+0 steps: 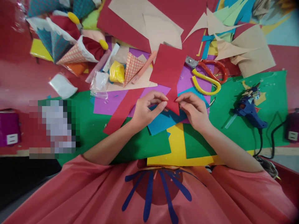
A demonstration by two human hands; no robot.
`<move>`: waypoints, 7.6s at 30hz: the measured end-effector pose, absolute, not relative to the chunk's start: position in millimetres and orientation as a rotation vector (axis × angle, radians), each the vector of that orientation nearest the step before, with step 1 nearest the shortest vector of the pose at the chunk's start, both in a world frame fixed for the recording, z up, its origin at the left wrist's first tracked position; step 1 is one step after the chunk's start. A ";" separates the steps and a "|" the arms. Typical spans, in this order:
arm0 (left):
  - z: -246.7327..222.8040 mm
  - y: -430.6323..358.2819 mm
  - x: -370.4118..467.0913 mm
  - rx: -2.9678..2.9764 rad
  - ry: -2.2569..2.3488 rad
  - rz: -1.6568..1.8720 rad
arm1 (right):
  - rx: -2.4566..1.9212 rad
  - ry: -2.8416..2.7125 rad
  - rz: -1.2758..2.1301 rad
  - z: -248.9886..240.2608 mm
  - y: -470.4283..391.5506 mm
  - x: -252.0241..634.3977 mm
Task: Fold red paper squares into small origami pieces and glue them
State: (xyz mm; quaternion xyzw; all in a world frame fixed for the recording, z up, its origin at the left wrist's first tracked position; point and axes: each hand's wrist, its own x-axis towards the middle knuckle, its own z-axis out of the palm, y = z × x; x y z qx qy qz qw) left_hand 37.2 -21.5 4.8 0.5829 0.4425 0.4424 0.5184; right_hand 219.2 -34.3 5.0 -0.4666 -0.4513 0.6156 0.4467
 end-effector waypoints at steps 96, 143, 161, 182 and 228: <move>-5.2 -21.0 38.5 1.610 1.060 0.951 | -1.200 -1.270 1.565 9.4 -35.4 210.3; -1.4 -22.6 42.4 1.379 1.095 0.967 | -1.332 -1.397 1.472 12.6 -44.5 207.1; 1.6 -21.9 39.9 1.413 1.138 0.966 | -1.362 -1.371 1.533 12.2 -44.1 208.3; -2.3 -15.7 34.8 1.237 0.937 0.927 | -1.221 -1.092 1.596 8.9 -28.6 217.8; 5.1 -20.4 29.8 1.745 1.083 1.091 | -1.083 -1.399 1.145 5.4 -35.3 220.4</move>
